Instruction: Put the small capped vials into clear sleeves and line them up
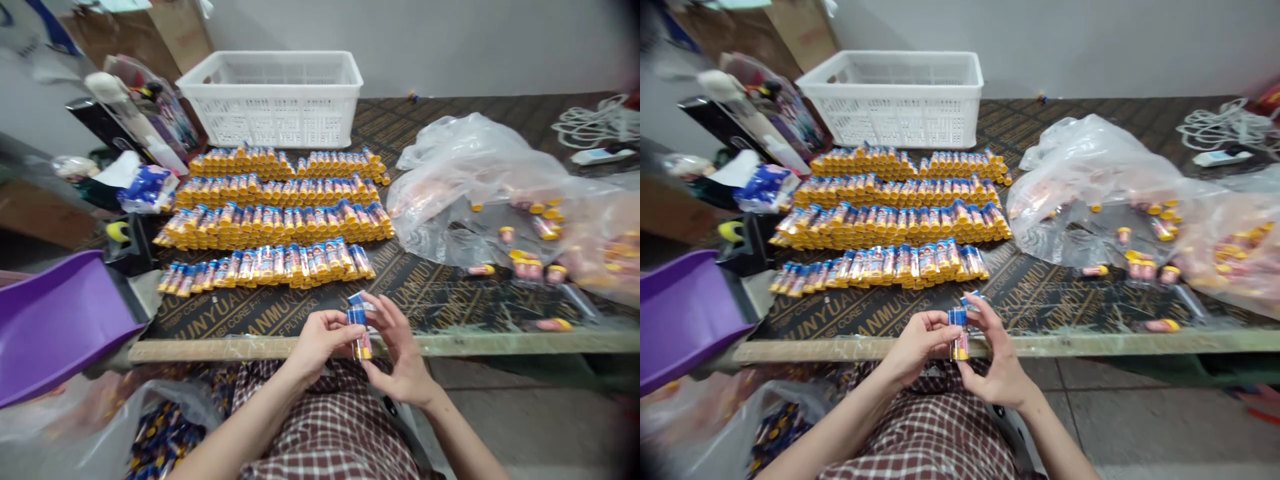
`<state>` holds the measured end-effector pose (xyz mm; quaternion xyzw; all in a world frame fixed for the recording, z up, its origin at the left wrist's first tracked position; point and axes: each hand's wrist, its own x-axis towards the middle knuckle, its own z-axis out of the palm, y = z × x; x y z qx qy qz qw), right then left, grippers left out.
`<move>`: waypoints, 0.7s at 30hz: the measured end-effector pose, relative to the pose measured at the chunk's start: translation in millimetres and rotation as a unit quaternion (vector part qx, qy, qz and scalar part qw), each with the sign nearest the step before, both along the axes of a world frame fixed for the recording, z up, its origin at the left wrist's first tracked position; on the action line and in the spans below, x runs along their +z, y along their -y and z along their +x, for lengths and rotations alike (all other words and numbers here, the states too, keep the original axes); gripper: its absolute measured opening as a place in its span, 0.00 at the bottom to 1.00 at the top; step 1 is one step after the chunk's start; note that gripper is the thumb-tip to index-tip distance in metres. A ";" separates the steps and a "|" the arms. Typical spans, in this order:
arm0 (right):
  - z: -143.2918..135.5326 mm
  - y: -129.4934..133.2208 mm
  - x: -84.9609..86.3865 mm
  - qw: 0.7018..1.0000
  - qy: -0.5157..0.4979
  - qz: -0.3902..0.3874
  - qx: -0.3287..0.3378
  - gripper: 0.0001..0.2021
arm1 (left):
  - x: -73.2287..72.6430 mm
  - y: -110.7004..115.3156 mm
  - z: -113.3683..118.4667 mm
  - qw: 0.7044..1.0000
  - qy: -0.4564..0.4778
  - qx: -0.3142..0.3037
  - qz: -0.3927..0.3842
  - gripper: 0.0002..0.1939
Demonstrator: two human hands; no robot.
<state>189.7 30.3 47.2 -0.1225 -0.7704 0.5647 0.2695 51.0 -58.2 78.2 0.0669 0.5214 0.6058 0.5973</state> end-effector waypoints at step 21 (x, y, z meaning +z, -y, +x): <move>22.2 -42.5 -1.1 0.971 0.100 0.144 -0.160 0.27 | 27.1 78.1 -212.3 0.688 -0.624 -0.049 -0.367 0.18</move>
